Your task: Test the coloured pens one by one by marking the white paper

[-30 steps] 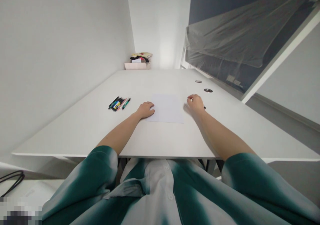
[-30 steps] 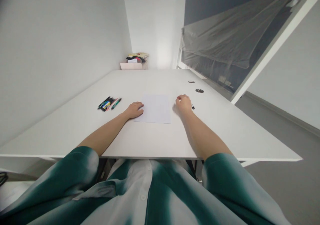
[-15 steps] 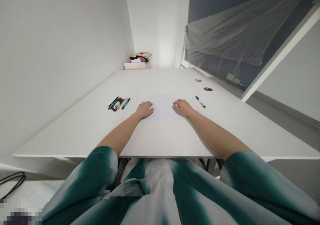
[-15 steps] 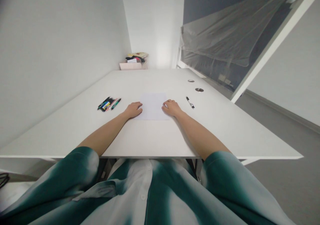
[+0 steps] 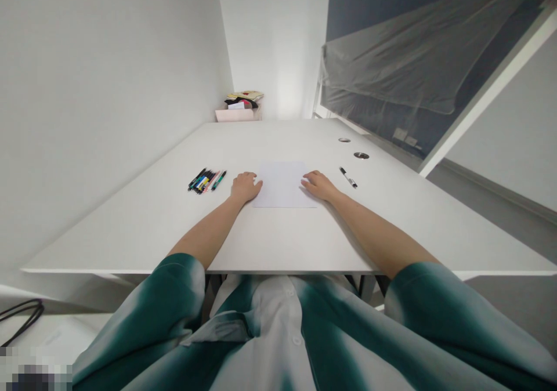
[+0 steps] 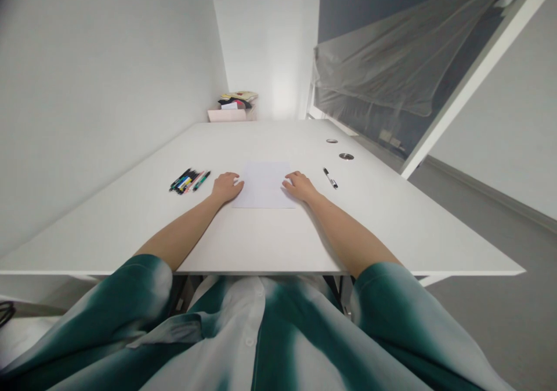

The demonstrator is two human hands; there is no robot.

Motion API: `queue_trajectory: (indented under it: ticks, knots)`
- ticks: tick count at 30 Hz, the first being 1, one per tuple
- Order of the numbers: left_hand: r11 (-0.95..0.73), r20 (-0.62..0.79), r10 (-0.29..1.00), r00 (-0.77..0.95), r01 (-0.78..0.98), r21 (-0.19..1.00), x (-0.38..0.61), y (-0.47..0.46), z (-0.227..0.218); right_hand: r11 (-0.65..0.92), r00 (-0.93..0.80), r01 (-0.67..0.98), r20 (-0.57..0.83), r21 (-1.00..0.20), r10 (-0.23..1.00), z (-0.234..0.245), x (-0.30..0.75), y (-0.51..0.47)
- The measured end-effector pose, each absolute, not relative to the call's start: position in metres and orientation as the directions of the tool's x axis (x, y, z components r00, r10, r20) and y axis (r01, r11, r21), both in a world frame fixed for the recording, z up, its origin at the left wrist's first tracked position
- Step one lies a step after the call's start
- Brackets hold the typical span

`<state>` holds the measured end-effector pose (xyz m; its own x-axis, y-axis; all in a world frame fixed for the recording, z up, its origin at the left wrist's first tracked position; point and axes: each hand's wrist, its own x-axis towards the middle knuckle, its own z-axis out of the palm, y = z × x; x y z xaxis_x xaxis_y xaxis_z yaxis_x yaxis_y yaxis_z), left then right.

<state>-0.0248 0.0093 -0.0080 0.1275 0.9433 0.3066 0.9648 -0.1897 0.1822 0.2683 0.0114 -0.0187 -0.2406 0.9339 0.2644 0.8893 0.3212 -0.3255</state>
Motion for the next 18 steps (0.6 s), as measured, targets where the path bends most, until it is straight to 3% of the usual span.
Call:
queue_trajectory:
  ticks: [9,18]
  knots:
    - [0.19,0.267,0.938,-0.221,0.972,0.137,-0.057,0.008,0.003,0.361,-0.277,0.878,0.281,-0.313,0.919,-0.023,0.271,0.017]
    - [0.219,0.258,0.931,-0.259,0.961,0.171,-0.072,0.013,0.005,0.373,-0.275,0.865,0.304,-0.335,0.912,-0.026,0.273,0.019]
